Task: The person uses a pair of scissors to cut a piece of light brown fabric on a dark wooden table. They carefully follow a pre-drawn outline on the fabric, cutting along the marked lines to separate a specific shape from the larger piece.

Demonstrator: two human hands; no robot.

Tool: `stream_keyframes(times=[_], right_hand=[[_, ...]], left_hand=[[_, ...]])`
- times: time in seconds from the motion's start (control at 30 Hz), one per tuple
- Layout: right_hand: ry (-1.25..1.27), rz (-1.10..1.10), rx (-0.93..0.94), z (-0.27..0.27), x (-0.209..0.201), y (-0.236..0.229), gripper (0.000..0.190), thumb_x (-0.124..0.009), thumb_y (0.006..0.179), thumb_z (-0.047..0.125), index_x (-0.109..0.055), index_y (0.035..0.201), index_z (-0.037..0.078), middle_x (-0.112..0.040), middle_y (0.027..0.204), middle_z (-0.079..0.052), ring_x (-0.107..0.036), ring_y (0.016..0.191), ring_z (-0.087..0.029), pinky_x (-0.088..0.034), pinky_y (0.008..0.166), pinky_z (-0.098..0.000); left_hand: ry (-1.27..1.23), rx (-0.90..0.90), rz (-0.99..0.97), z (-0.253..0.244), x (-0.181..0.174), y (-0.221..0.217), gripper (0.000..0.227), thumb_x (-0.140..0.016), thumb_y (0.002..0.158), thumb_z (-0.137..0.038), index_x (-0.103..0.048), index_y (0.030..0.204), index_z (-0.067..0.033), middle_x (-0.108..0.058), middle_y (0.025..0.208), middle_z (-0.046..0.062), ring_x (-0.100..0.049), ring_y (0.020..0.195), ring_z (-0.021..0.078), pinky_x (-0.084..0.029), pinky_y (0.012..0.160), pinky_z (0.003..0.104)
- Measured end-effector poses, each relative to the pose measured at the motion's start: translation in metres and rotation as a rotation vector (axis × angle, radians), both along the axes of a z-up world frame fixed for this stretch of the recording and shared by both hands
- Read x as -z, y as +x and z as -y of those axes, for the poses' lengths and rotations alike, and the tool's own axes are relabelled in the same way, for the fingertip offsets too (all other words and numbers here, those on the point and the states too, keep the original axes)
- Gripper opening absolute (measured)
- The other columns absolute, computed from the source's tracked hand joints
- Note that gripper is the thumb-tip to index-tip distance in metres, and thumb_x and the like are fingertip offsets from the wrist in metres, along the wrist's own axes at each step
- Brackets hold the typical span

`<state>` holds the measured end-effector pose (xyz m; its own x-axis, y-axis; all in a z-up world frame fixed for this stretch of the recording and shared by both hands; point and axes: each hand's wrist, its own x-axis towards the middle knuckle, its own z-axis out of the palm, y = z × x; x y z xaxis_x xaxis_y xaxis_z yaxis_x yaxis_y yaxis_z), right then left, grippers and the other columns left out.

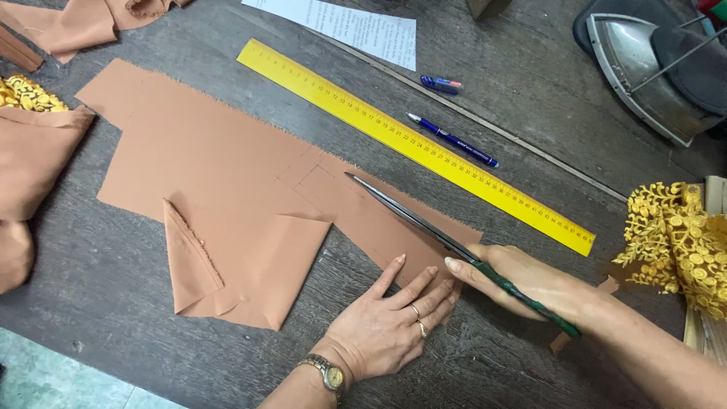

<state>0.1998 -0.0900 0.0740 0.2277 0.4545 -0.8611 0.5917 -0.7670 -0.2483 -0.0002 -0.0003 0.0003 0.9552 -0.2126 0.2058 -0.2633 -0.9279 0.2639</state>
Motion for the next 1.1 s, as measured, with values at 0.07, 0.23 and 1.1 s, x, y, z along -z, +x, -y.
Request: stream_keyframes(times=[0.07, 0.23, 1.1], right_hand=[[0.095, 0.011, -0.012, 0.005, 0.005, 0.001, 0.046, -0.038, 0.093, 0.056, -0.055, 0.079, 0.016, -0.061, 0.075, 0.003, -0.053, 0.072, -0.011, -0.043, 0.07, -0.0266], [0.06, -0.01, 0.033, 0.001, -0.001, -0.001, 0.045, -0.038, 0.091, 0.056, -0.058, 0.082, 0.016, -0.062, 0.077, 0.003, -0.055, 0.074, -0.01, -0.044, 0.071, -0.0265], [0.056, 0.024, 0.008, -0.024, -0.009, -0.01, 0.047, -0.036, 0.09, 0.058, -0.059, 0.085, 0.017, -0.066, 0.08, 0.002, -0.06, 0.076, -0.01, -0.046, 0.073, -0.0274]], left_hand=[[0.002, 0.005, 0.0, 0.0, 0.0, 0.0, 0.072, -0.05, 0.087, -0.042, -0.034, 0.149, -0.009, -0.042, 0.148, 0.009, -0.039, 0.138, 0.0274, -0.019, 0.117, 0.058], [-0.006, 0.007, -0.002, 0.0, 0.0, 0.0, 0.072, -0.05, 0.086, -0.041, -0.035, 0.148, -0.0087, -0.043, 0.147, 0.009, -0.038, 0.138, 0.0278, -0.017, 0.117, 0.059], [-0.004, 0.0, 0.025, -0.001, 0.002, -0.001, 0.069, -0.05, 0.086, -0.042, -0.039, 0.147, -0.0093, -0.045, 0.146, 0.009, -0.037, 0.14, 0.0287, -0.018, 0.118, 0.059]])
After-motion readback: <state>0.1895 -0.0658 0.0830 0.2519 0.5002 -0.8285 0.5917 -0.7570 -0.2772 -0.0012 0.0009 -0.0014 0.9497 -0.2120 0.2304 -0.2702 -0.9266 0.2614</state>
